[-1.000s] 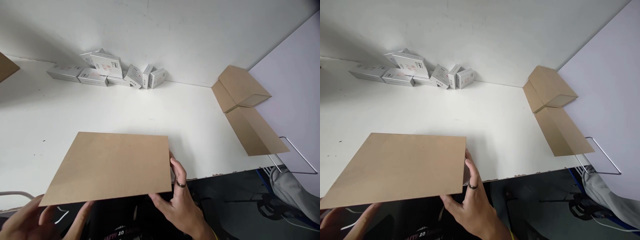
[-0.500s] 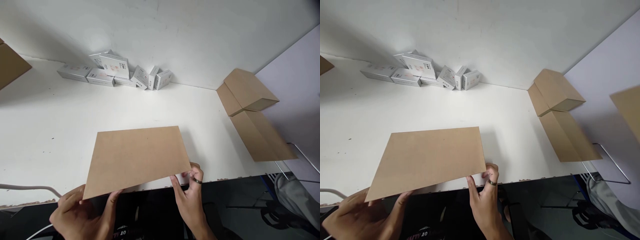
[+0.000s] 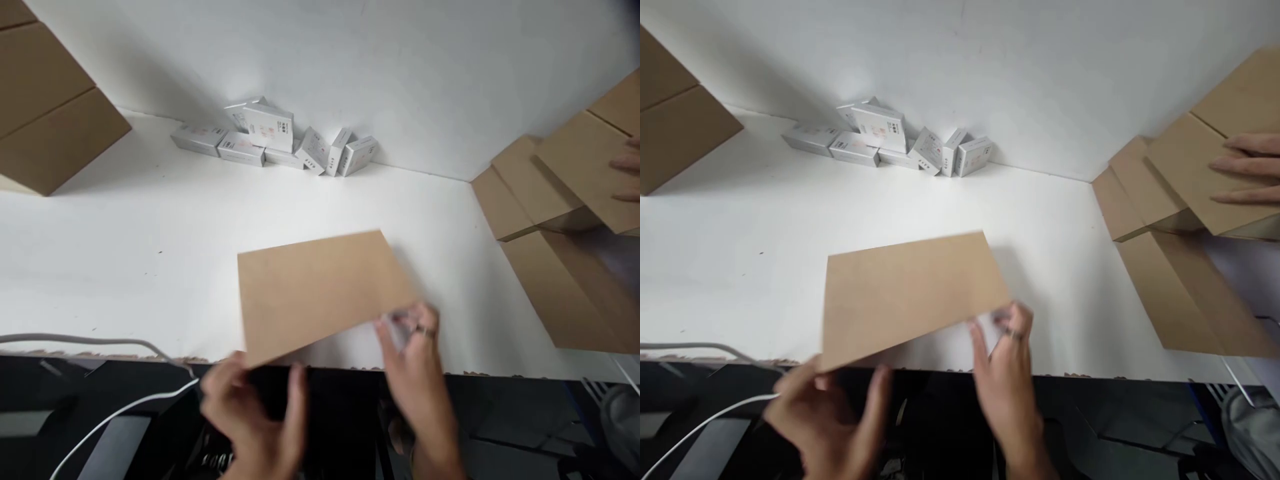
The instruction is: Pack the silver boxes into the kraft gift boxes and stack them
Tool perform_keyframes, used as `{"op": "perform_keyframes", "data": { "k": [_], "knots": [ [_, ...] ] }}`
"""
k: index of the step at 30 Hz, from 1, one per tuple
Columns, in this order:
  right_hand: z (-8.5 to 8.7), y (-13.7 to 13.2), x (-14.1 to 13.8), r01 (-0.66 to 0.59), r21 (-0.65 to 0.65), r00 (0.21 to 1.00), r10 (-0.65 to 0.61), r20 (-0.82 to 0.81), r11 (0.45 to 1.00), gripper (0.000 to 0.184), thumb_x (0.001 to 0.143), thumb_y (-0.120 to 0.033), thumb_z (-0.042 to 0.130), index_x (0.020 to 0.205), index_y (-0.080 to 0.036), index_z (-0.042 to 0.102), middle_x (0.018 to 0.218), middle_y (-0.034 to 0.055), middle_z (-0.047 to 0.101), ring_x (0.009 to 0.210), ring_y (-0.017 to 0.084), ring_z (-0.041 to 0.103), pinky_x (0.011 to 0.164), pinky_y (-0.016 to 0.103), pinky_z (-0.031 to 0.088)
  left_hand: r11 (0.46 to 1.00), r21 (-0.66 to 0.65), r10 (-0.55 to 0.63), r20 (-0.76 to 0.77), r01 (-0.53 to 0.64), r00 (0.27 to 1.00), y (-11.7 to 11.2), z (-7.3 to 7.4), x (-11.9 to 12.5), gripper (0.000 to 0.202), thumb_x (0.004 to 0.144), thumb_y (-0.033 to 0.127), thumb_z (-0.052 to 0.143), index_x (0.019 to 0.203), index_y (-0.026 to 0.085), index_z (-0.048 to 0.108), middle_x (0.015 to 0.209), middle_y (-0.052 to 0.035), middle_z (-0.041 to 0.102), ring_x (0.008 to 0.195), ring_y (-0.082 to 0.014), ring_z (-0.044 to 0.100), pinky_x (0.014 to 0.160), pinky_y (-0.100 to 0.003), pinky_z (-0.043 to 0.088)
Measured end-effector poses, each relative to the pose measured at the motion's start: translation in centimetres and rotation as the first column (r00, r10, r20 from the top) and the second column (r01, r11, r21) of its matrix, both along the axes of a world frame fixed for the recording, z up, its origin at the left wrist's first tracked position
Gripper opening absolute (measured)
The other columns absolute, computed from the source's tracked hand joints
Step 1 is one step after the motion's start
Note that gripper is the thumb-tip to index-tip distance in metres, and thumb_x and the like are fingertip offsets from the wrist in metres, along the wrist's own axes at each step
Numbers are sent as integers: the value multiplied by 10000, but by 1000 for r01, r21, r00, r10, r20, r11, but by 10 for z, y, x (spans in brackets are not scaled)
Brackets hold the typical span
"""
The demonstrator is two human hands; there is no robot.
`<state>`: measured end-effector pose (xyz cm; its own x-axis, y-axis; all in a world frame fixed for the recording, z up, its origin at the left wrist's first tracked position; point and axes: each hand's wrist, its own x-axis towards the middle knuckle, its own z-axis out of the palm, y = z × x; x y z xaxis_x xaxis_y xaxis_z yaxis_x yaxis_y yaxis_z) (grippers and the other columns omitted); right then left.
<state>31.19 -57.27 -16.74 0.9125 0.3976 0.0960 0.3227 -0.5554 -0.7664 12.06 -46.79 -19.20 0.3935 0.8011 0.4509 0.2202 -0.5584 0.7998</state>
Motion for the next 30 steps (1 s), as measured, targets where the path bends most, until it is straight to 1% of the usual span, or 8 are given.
{"op": "perform_keyframes", "data": {
  "k": [2,4,6,11,15,18,25,30],
  "knots": [
    [16,3,45,-138,10,987,136,84,990,440,971,-547,584,1277,-231,580,1285,122,670,1155,244,663,1014,444,515,921,121,-369,-27,370,929,-31,-3,5,435,894,141,722,1239,316,525,1121,-83,610,959,-236,659,696,-324,608],
    [22,-6,86,-230,-59,970,233,63,971,427,937,-571,597,1179,-232,689,1232,99,722,1150,263,675,1073,489,480,731,148,-665,-63,666,744,-45,-3,2,285,936,161,674,1122,356,579,1057,-31,694,821,-174,698,640,-245,620],
    [19,-27,111,-37,-7,999,37,27,999,453,897,-643,618,1007,-221,742,1068,96,757,1040,276,700,1022,510,503,656,149,-746,-19,740,666,-36,2,-3,232,956,167,642,1103,334,577,1023,-24,738,817,-166,727,714,-246,654],
    [-10,-78,80,228,294,973,-221,-59,928,476,926,-662,627,1026,-197,651,1054,104,704,978,248,675,1050,543,489,933,-24,-359,-130,359,924,38,31,20,495,954,232,712,1368,196,443,1422,-224,560,1363,-328,604,1061,-518,612],
    [-30,-80,6,167,377,986,-151,-73,911,551,944,-684,581,1192,-192,584,1259,162,604,1203,298,615,1131,552,428,917,-158,-391,-169,367,905,90,48,79,979,853,553,832,1555,169,268,1615,-283,367,1471,-441,483,1148,-660,511],
    [-38,-69,-31,57,340,998,-40,-56,939,615,891,-620,708,1317,-237,484,1412,170,509,1303,296,557,1093,490,474,832,-311,-522,-162,459,837,111,54,102,769,852,548,839,1432,205,467,1467,-183,568,1357,-379,585,1123,-609,537],
    [-24,-54,-8,191,241,978,-164,-126,951,504,957,-515,683,1307,-235,452,1282,117,594,1157,226,615,971,391,512,972,-25,-233,-184,233,955,61,31,58,308,984,293,714,1172,218,481,1043,-41,570,903,-178,606,766,-322,571],
    [-19,-53,4,216,263,976,-202,-80,940,377,971,-518,679,1134,-251,469,1058,30,591,982,173,620,884,329,507,997,0,-76,-49,76,996,22,13,43,213,974,145,647,1046,219,460,967,-28,515,873,-156,560,707,-256,504]
  ]
}}
